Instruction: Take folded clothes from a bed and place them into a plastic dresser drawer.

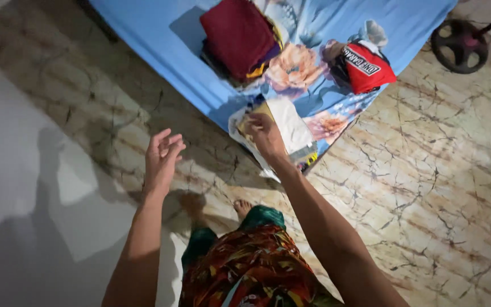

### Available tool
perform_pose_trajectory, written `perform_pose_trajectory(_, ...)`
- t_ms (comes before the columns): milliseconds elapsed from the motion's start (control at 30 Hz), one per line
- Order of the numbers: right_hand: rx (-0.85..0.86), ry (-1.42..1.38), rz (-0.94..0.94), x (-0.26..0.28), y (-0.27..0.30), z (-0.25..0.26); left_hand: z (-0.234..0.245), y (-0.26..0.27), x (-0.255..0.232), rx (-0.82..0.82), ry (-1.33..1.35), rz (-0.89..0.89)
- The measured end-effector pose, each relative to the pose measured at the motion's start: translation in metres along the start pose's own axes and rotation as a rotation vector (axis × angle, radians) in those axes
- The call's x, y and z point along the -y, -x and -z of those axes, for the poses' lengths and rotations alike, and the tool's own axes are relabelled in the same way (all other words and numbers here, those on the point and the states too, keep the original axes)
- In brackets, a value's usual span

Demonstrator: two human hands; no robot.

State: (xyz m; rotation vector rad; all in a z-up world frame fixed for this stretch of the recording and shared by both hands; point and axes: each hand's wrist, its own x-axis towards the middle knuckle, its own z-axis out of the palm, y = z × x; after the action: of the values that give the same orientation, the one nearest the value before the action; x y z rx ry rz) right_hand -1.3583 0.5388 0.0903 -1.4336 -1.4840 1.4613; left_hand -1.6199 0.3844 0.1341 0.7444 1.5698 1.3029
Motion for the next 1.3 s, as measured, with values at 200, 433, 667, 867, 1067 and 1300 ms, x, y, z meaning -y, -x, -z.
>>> perform_pose_trajectory(200,-0.169,-0.120,-0.065,-0.011,-0.038,-0.036,0.042,-0.095,0.006,0.143,0.022,0.021)
perform_pose_trajectory(433,-0.355,-0.154,-0.178,0.027,-0.029,-0.070,0.072,-0.166,-0.025,0.326,-0.108,0.007)
perform_pose_trajectory(667,-0.480,-0.262,-0.245,0.015,-0.066,-0.069,0.055,-0.259,-0.013,0.472,-0.123,-0.004)
perform_pose_trajectory(867,-0.544,-0.254,-0.210,0.008,-0.128,-0.063,0.025,-0.325,-0.014,0.492,-0.157,0.033)
perform_pose_trajectory(1067,-0.613,-0.300,-0.314,0.012,-0.177,-0.059,-0.001,-0.376,-0.034,0.564,-0.254,0.033)
perform_pose_trajectory(1300,-0.687,-0.372,-0.382,0.008,-0.201,-0.065,-0.019,-0.430,-0.034,0.684,-0.351,0.103)
